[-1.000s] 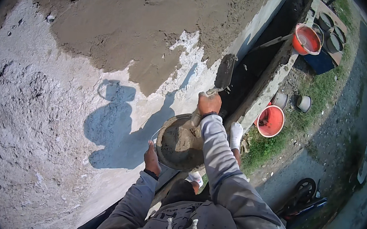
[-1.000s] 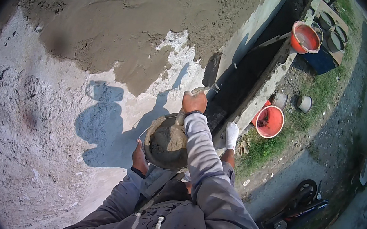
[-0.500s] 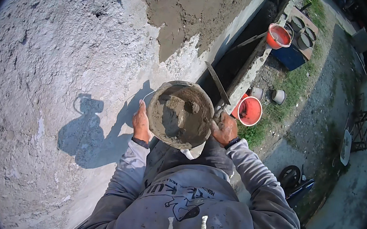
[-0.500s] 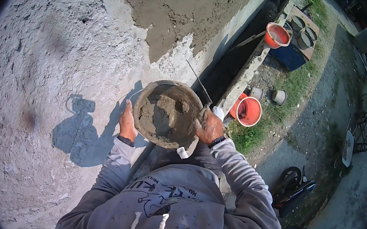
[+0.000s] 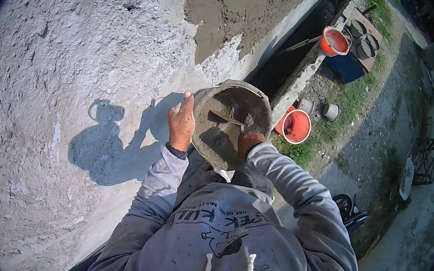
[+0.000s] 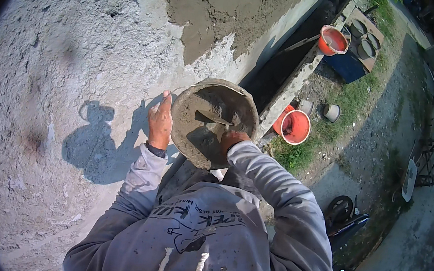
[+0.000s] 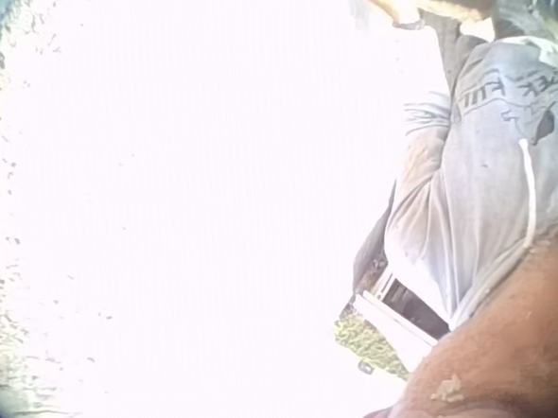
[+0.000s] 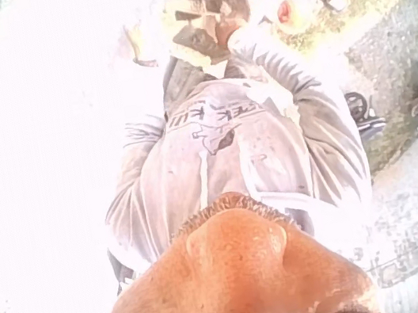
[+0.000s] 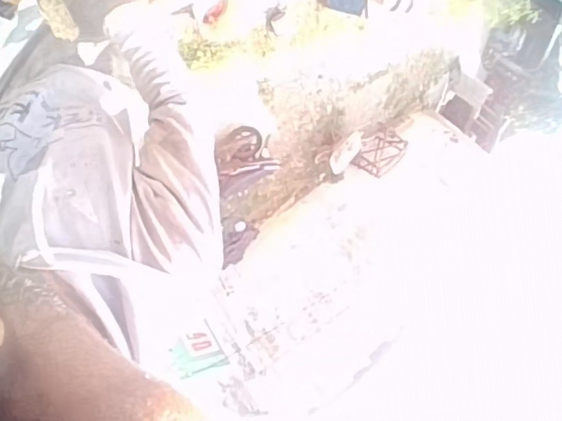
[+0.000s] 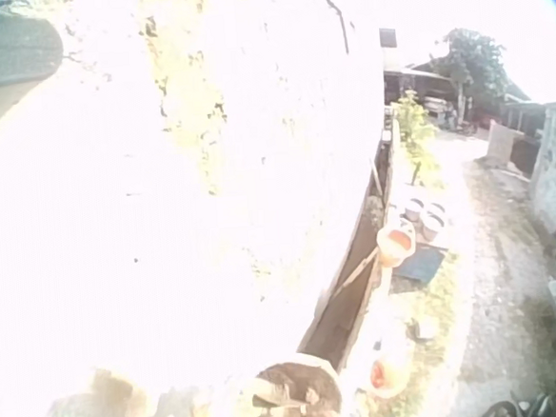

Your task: The person pours water into a bucket of cement, mixes it with a trowel, and then applies the mortar onto a wall, spreading it with the trowel.

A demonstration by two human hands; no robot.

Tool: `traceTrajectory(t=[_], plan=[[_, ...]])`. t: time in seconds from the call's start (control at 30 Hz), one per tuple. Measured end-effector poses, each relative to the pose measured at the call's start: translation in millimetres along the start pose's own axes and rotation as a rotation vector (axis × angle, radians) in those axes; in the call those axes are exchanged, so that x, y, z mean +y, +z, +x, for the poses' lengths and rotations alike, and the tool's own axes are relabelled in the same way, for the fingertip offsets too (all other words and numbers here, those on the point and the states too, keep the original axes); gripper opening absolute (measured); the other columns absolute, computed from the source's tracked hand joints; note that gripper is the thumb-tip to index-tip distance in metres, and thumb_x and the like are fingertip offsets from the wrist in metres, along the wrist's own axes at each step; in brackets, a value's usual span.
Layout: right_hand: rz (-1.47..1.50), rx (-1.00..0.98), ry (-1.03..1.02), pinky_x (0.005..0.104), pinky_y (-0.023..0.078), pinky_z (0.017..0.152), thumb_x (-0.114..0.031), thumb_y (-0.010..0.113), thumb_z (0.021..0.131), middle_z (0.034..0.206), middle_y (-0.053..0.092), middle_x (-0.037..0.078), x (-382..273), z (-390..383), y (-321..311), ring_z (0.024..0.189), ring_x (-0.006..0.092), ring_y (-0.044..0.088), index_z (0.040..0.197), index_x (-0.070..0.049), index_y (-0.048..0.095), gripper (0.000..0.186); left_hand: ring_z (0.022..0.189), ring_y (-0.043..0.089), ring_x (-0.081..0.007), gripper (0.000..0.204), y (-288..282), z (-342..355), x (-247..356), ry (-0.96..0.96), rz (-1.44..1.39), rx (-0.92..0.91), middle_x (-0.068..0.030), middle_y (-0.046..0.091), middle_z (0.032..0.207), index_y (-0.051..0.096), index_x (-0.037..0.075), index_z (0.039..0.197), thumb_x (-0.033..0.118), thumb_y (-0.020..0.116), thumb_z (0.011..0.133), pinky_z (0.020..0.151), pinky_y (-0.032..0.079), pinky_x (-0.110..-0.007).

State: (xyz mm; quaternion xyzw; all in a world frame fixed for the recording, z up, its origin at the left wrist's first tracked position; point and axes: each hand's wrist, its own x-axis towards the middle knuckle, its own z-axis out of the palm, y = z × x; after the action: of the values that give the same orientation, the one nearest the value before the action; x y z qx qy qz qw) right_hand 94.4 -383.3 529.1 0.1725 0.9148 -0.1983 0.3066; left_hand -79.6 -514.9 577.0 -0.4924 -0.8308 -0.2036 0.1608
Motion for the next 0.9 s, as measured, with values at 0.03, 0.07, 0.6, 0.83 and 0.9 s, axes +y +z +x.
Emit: traceTrajectory(t=[0.03, 0.07, 0.6, 0.83, 0.9], plan=[[-0.018, 0.001, -0.080, 0.0423, 0.052, 0.075, -0.018, 0.055, 0.073, 0.095, 0.067, 0.014, 3, -11, 3, 0.091, 0.0288, 0.065, 0.098, -0.005, 0.066, 0.030, 0.091, 0.061, -0.0293, 0.032, 2, 5, -2, -0.065, -0.005, -0.015, -0.0137, 0.059, 0.116, 0.056, 0.000, 0.113, -0.002, 0.052, 0.081, 0.074, 0.046, -0.039], [-0.067, -0.131, 0.108, 0.0433, 0.051, 0.075, -0.019, 0.058, 0.069, 0.096, 0.067, 0.015, -1, -14, 11, 0.092, 0.0298, 0.064, 0.098, -0.007, 0.067, 0.032, 0.092, 0.061, -0.0294, 0.033, 5, 9, 0, -0.127, -0.019, -0.035, -0.0129, 0.059, 0.117, 0.057, 0.001, 0.113, -0.004, 0.053, 0.080, 0.073, 0.046, -0.039], [-0.316, -0.175, -0.307, 0.0425, 0.052, 0.070, -0.025, 0.062, 0.066, 0.085, 0.067, 0.016, 70, -9, -26, 0.083, 0.0284, 0.065, 0.082, -0.005, 0.070, 0.027, 0.051, 0.048, -0.0356, 0.018, 0, 68, 43, 0.095, -0.307, 0.123, -0.0186, 0.049, 0.062, 0.057, 0.002, 0.102, -0.002, 0.052, 0.085, 0.045, 0.034, -0.041], [1.400, -0.429, -0.171, 0.0286, 0.046, 0.049, -0.016, 0.062, 0.075, 0.061, 0.057, 0.006, 52, -65, -29, 0.054, 0.0159, 0.057, 0.073, -0.001, 0.061, 0.015, 0.099, 0.058, -0.0326, 0.044, -5, 73, 53, 0.089, -0.318, 0.034, -0.0137, 0.058, 0.119, 0.055, 0.004, 0.118, -0.011, 0.052, 0.077, 0.077, 0.045, -0.040], [1.592, -0.438, -0.311, 0.0277, 0.045, 0.046, -0.017, 0.060, 0.078, 0.062, 0.055, 0.005, 44, -57, -28, 0.051, 0.0159, 0.055, 0.074, -0.002, 0.058, 0.016, 0.065, 0.056, -0.0383, 0.038, -8, 73, 50, 0.135, -0.413, 0.229, -0.0207, 0.058, 0.076, 0.054, 0.006, 0.117, -0.007, 0.051, 0.082, 0.055, 0.043, -0.041]])
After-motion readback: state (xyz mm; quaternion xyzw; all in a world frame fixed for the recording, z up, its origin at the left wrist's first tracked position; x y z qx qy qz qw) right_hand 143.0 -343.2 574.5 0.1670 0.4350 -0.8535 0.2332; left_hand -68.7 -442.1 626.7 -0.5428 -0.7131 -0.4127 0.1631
